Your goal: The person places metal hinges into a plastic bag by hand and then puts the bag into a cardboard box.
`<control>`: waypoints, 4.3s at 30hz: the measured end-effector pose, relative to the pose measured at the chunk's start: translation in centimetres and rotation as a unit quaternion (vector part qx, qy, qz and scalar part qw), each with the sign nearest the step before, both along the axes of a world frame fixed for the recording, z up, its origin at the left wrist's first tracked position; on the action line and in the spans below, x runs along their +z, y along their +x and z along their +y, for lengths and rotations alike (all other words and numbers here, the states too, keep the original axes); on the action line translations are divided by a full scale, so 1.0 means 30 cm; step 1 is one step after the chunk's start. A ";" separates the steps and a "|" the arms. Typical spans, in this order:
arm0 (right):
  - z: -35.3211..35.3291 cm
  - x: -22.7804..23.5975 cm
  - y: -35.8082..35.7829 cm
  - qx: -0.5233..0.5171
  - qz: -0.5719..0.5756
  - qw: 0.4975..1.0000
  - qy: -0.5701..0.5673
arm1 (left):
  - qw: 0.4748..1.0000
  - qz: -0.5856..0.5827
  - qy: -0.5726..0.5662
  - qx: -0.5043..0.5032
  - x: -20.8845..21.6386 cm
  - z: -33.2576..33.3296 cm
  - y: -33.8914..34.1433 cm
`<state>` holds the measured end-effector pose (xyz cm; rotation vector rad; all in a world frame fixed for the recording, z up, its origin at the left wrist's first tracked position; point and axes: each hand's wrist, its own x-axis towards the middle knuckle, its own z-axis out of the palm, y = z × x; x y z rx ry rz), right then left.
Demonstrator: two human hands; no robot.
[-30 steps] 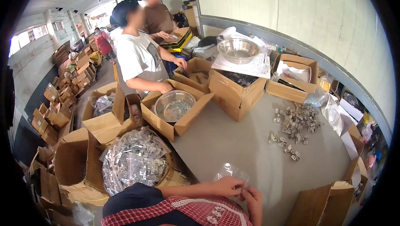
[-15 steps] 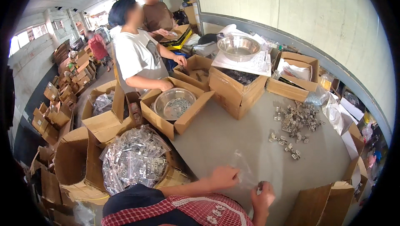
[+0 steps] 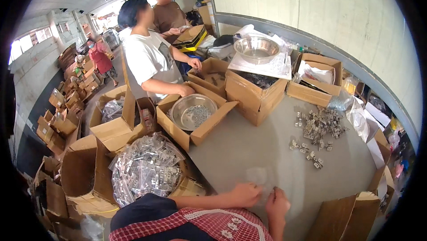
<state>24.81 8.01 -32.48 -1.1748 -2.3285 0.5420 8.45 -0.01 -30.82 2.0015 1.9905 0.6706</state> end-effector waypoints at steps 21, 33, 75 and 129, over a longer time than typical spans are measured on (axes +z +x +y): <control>0.030 -0.110 0.017 0.077 0.127 0.989 0.017 | 0.991 -0.115 0.063 0.005 -0.123 0.010 -0.017; 0.060 -0.031 0.066 -0.101 0.244 0.961 -0.079 | 0.992 -0.098 0.072 0.028 0.000 0.034 -0.060; 0.200 -0.194 0.121 0.192 -0.085 0.969 -0.132 | 0.997 0.004 0.036 -0.069 -0.295 0.036 -0.106; 0.035 -0.155 0.019 -0.140 0.419 0.709 -0.549 | 0.993 0.030 0.118 -0.012 -0.249 0.147 0.008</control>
